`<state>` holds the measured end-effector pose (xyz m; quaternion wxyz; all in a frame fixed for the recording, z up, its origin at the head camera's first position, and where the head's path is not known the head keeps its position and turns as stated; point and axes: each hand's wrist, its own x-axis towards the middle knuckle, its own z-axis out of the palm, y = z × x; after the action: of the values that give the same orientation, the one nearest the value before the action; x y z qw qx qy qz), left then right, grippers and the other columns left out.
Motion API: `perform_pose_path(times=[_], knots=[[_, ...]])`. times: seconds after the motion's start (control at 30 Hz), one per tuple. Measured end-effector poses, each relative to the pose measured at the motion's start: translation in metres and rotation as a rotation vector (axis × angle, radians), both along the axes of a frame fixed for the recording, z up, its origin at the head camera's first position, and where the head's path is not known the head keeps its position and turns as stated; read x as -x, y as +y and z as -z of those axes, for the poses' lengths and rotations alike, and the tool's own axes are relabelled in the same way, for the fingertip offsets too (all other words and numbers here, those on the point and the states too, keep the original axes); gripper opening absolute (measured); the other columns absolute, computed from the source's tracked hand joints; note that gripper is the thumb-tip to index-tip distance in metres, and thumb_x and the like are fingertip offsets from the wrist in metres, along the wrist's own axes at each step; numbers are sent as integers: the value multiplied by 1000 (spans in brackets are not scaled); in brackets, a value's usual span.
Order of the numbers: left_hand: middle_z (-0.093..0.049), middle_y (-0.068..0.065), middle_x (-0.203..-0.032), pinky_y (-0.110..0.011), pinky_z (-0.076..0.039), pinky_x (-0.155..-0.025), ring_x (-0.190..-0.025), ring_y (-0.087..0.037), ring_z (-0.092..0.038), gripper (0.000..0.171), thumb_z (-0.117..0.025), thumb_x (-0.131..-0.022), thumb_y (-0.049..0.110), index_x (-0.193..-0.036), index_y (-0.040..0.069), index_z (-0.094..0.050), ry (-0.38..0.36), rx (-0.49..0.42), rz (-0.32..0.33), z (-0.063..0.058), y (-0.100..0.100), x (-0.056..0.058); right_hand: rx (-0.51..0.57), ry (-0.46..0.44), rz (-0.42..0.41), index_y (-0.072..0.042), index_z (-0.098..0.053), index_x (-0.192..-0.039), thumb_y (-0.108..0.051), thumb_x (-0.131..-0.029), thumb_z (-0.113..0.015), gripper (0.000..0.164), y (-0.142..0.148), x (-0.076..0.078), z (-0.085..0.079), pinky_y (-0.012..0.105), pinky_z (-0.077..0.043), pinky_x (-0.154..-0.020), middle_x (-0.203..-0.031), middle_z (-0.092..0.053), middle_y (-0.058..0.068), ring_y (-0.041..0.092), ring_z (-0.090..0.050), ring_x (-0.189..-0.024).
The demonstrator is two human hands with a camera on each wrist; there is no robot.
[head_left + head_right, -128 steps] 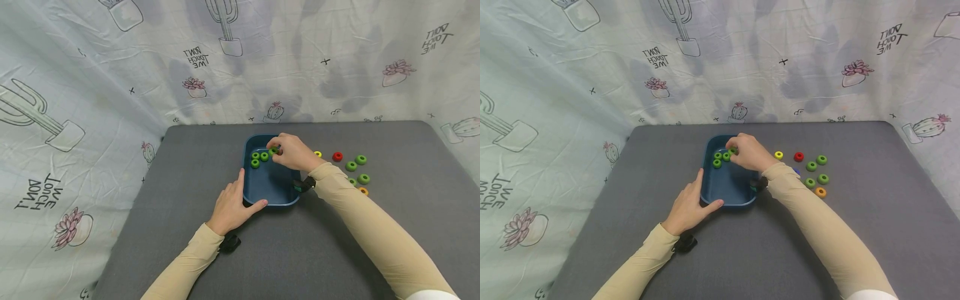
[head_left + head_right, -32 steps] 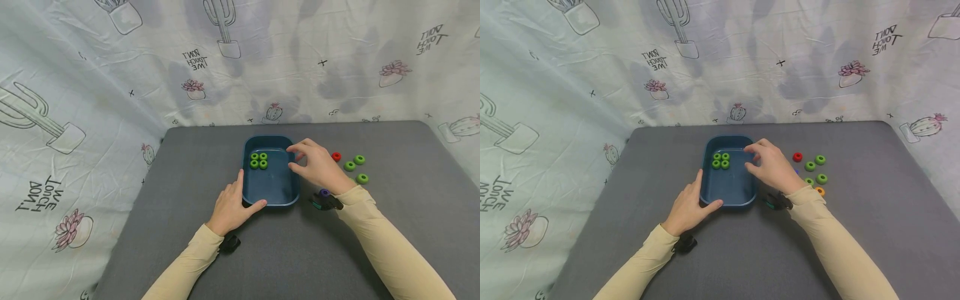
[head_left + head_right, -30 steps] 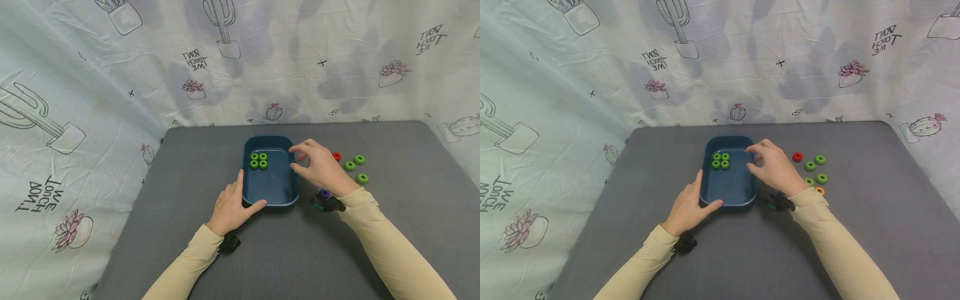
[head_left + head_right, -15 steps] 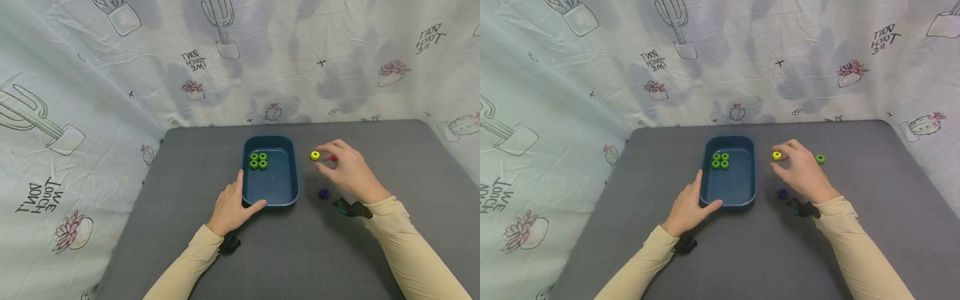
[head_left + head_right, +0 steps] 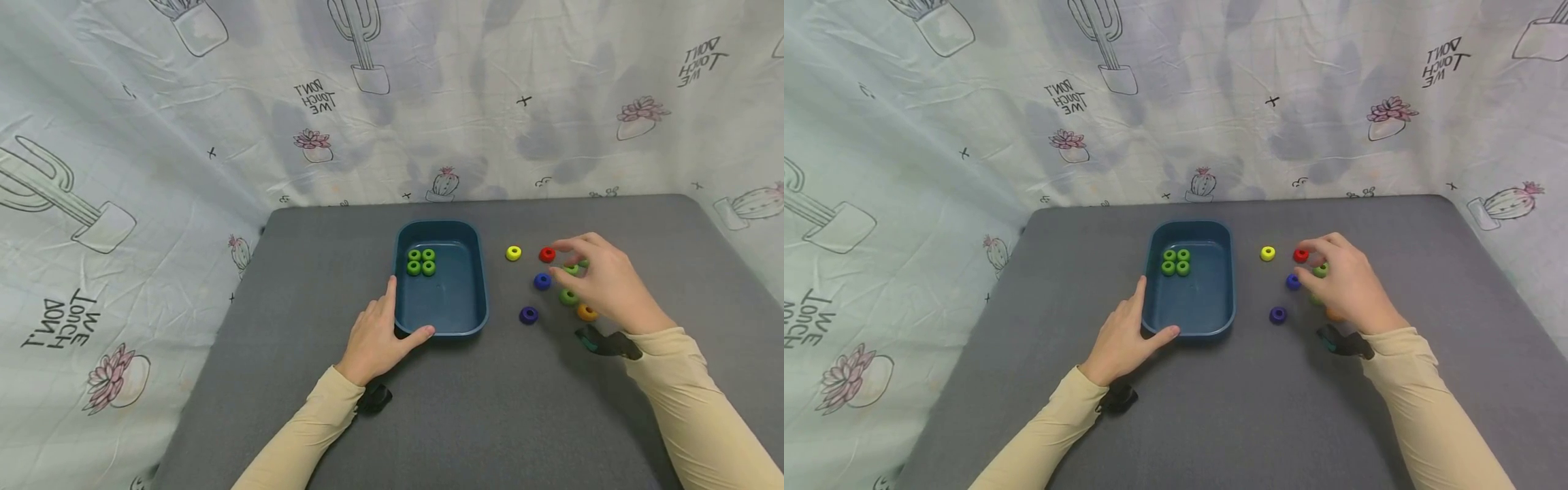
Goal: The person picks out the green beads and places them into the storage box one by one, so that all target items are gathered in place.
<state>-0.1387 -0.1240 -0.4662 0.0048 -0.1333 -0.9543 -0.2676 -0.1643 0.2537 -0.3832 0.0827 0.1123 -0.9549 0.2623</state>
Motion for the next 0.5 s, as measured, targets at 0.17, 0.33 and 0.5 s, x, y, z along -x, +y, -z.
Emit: perform_pose_path(times=[0.17, 0.33, 0.5], knots=[[-52, -15, -157, -54, -44, -107, -128, -33, -57, 118, -58, -87, 82, -169, 12, -10, -6, 2, 1, 0, 0, 0, -27, -29, 3, -1, -65, -135, -20, -96, -75, 44, 10, -1, 7, 43, -48, -71, -125, -60, 23, 36, -69, -97], [-54, -16, -154, -53, -47, -103, -124, -33, -59, 118, -58, -87, 81, -169, 12, -9, -4, 2, 2, 0, 0, 0, -33, -59, 3, -1, -65, -135, -19, -96, -75, 44, 18, -2, 16, 37, -48, -64, -124, -60, 25, 36, -69, -95], [-55, -17, -153, -52, -48, -101, -121, -33, -59, 118, -58, -87, 81, -169, 12, -9, -3, 3, 3, -1, 0, 0, -48, -125, 6, 0, -66, -133, -20, -96, -75, 43, 24, -3, 28, 36, -48, -62, -116, -61, 23, 35, -67, -94]])
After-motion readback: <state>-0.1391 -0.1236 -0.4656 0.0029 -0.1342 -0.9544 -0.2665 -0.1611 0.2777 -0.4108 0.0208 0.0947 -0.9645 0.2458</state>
